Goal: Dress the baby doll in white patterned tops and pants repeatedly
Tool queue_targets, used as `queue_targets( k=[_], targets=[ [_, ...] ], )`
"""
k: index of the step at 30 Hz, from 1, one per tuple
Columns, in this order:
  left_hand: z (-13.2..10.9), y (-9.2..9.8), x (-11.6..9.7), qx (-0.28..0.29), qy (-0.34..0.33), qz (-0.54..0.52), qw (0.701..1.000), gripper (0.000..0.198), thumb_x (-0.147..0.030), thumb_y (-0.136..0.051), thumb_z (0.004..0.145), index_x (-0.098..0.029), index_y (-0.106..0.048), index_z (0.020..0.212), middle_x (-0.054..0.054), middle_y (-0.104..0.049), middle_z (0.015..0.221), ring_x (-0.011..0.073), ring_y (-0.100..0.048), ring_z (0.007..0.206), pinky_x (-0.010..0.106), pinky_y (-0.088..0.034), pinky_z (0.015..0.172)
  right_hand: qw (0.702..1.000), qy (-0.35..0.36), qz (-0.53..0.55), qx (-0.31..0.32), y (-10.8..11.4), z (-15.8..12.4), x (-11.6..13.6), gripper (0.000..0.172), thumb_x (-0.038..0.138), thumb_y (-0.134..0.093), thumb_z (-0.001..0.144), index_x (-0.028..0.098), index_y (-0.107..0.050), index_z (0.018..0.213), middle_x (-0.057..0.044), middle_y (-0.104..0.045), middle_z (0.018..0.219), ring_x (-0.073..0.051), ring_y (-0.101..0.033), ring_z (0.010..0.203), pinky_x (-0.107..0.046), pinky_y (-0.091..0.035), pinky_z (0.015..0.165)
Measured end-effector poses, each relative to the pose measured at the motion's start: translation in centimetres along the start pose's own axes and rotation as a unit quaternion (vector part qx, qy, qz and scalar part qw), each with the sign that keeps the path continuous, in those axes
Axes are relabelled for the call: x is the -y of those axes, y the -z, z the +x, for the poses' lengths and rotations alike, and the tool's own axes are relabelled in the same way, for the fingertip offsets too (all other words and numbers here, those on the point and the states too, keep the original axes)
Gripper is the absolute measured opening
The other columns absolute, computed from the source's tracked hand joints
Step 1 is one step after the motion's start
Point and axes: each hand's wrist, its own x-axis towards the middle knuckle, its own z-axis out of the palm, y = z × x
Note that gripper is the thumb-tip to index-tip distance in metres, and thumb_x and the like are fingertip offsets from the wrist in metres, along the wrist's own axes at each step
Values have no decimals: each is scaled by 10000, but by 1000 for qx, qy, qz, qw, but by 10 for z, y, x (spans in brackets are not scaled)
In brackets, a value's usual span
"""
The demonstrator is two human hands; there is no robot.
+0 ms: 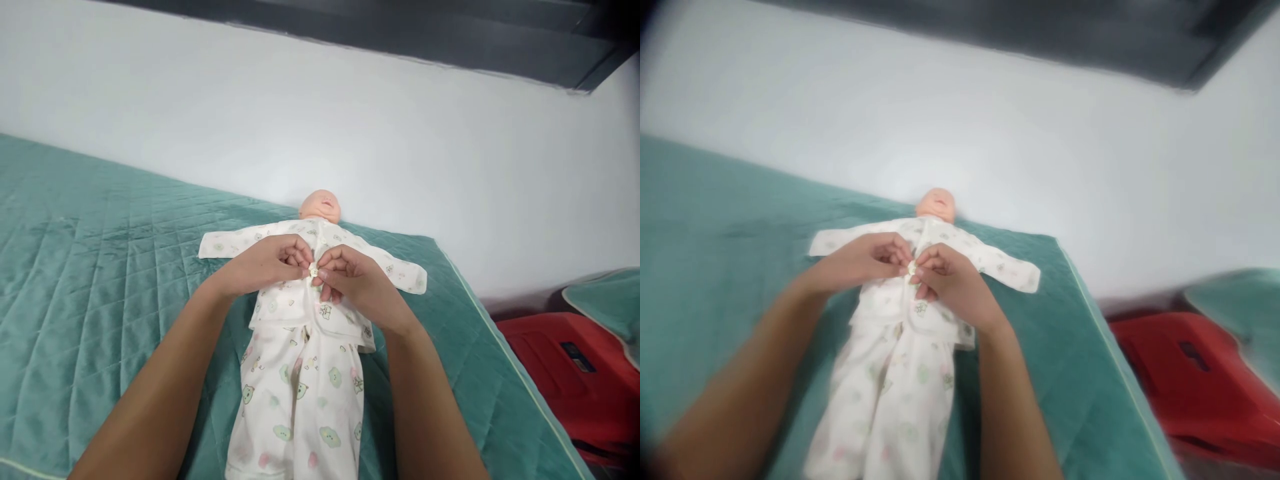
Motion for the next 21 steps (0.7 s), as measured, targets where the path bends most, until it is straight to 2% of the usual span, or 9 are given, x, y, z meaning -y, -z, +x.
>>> queue_targets(
  k=[7, 12, 14, 16, 18, 20, 21],
  targets=[
    [0, 1, 2, -7, 10, 4, 1000, 195, -274, -716, 767, -181, -641, 920, 16, -657, 839, 142, -610, 808, 256, -481, 725, 999, -39, -15, -35, -2, 1, 2, 118, 279, -642, 841, 214, -572, 909, 17, -670, 704, -109, -614, 535, -216, -466, 493],
    [-1, 0, 0, -20, 12, 13, 1000, 188, -310, -714, 781, -185, -647, 905, 8, -647, 819, 135, -595, 789, 252, -470, 718, 998, -39, -10, -47, -5, 0, 7, 111, 294, -621, 844, 209, -566, 889, -6, -706, 756, -110, -640, 552, -201, -460, 482],
    [0, -1, 1, -42, 6, 10, 999, 187, -328, -693, 794, -182, -643, 900, 12, -646, 812, 142, -595, 779, 259, -472, 715, 998, -32, -12, -60, -6, 0, 9, 103, 289, -616, 839, 208, -563, 873, -7, -711, 778, -110, -648, 555, -199, -461, 479],
    [3, -1, 6, -103, -12, 24, 994, 181, -336, -663, 808, -185, -631, 903, 19, -652, 830, 152, -599, 784, 270, -479, 729, 995, -21, -16, -97, -6, 1, 9, 91, 273, -614, 824, 208, -562, 861, -5, -711, 799, -105, -643, 539, -196, -452, 461],
    [8, 3, 18, -202, -27, 85, 975, 151, -315, -598, 839, -199, -624, 932, 30, -668, 901, 171, -608, 840, 291, -486, 783, 989, -2, -19, -150, -2, 3, 6, 100, 279, -614, 816, 209, -562, 864, -15, -720, 847, -107, -649, 553, -193, -440, 449],
    [12, 8, 35, -296, -33, 192, 935, 184, -251, -511, 860, -208, -624, 998, 55, -675, 1026, 207, -603, 971, 335, -475, 889, 977, 32, -24, -207, 5, 6, -3, 129, 318, -616, 825, 214, -570, 885, -36, -729, 931, -134, -687, 667, -205, -472, 492],
    [12, 11, 44, -322, -34, 254, 911, 243, -206, -474, 853, -204, -623, 1045, 73, -668, 1097, 230, -585, 1054, 363, -454, 949, 970, 56, -33, -233, 9, 8, -10, 145, 338, -616, 832, 216, -579, 901, -49, -727, 994, -153, -702, 771, -226, -513, 558]
  ],
)
